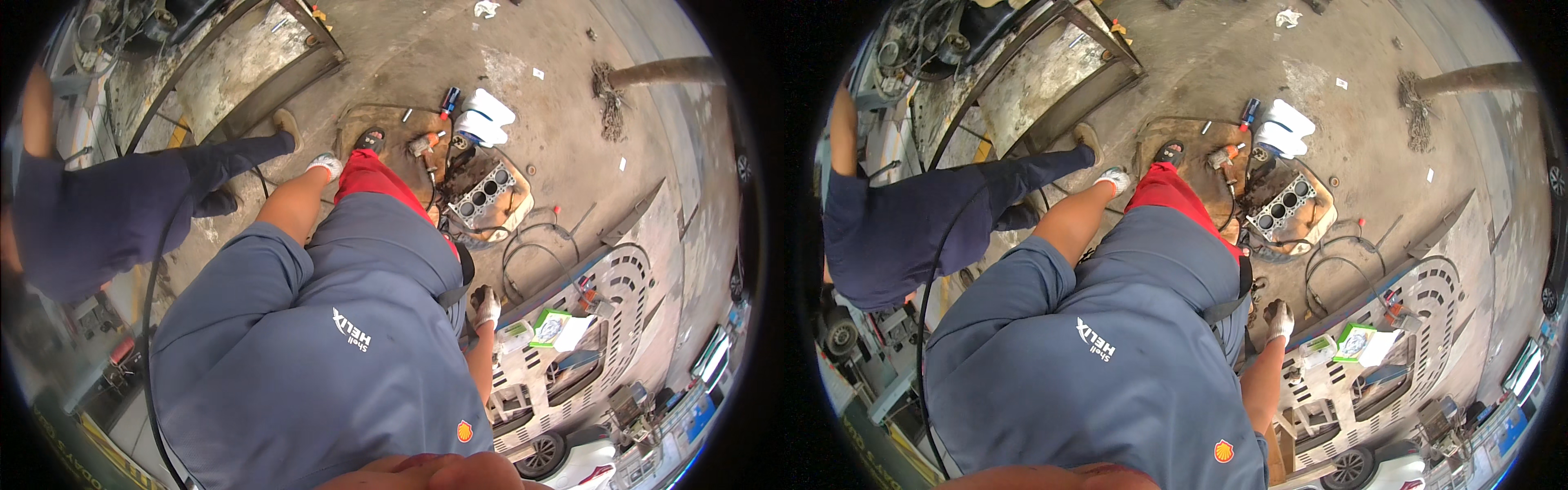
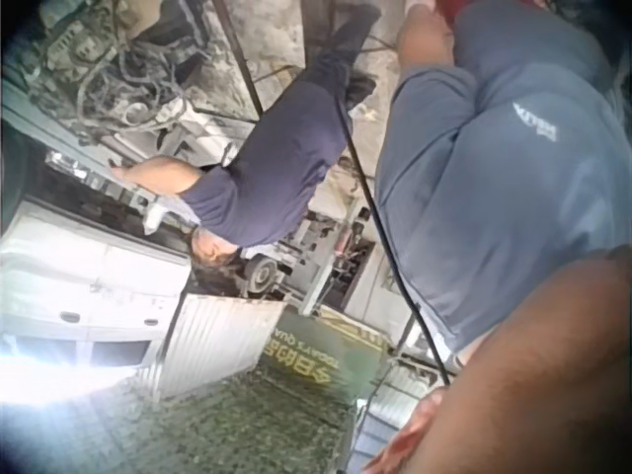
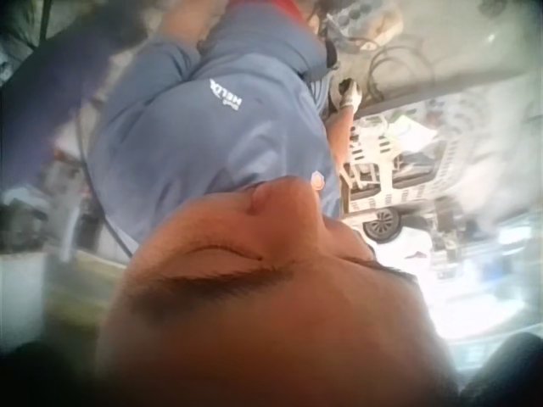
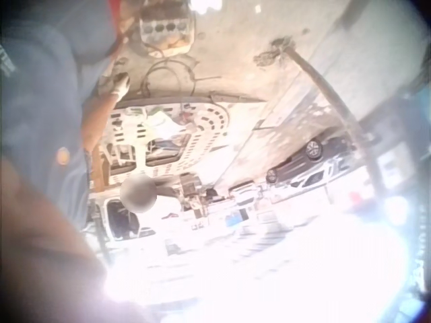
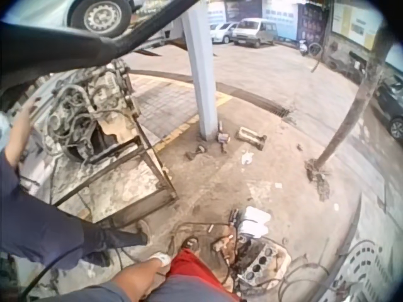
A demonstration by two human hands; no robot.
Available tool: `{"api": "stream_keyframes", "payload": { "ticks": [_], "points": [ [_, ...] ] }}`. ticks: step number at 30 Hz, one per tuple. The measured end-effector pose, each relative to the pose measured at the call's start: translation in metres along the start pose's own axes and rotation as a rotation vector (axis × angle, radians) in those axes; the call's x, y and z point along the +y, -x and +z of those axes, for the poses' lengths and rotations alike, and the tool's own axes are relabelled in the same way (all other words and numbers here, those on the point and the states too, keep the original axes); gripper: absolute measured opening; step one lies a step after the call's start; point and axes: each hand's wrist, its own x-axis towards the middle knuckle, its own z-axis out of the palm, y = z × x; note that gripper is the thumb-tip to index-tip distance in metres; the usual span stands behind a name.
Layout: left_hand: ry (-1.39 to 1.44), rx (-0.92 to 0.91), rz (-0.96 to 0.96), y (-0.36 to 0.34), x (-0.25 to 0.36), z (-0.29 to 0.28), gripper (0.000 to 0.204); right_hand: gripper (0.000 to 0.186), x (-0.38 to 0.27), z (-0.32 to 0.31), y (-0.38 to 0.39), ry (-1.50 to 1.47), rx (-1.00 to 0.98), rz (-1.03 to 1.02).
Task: The person uses a power impact wrench to remove bolts from a car engine mounted on a stand, then handles a metal engine cover and other components. The person places the removed parts on the floor and continues working on the engine assembly.
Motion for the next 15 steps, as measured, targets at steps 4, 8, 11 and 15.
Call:
{"api": "stream_keyframes", "payload": {
  "ticks": [4,8,11,15],
  "points": [
    [0.113,0.051,-0.047,0.001,0.008,0.001,0.058,0.022,0.005,-0.001,-0.016,-0.061,-0.138,0.201],
    [0.277,0.15,0.045,0.043,0.067,-0.04,0.061,0.023,-0.01,0.034,-0.004,0.083,-0.087,0.19],
    [0.419,0.13,0.197,0.054,0.085,-0.051,0.06,0.023,-0.013,0.052,-0.028,0.141,-0.094,0.173],
    [0.343,0.032,0.178,-0.006,0.073,-0.011,0.057,0.023,-0.027,0.097,-0.056,0.185,-0.146,0.181]
  ]
}}
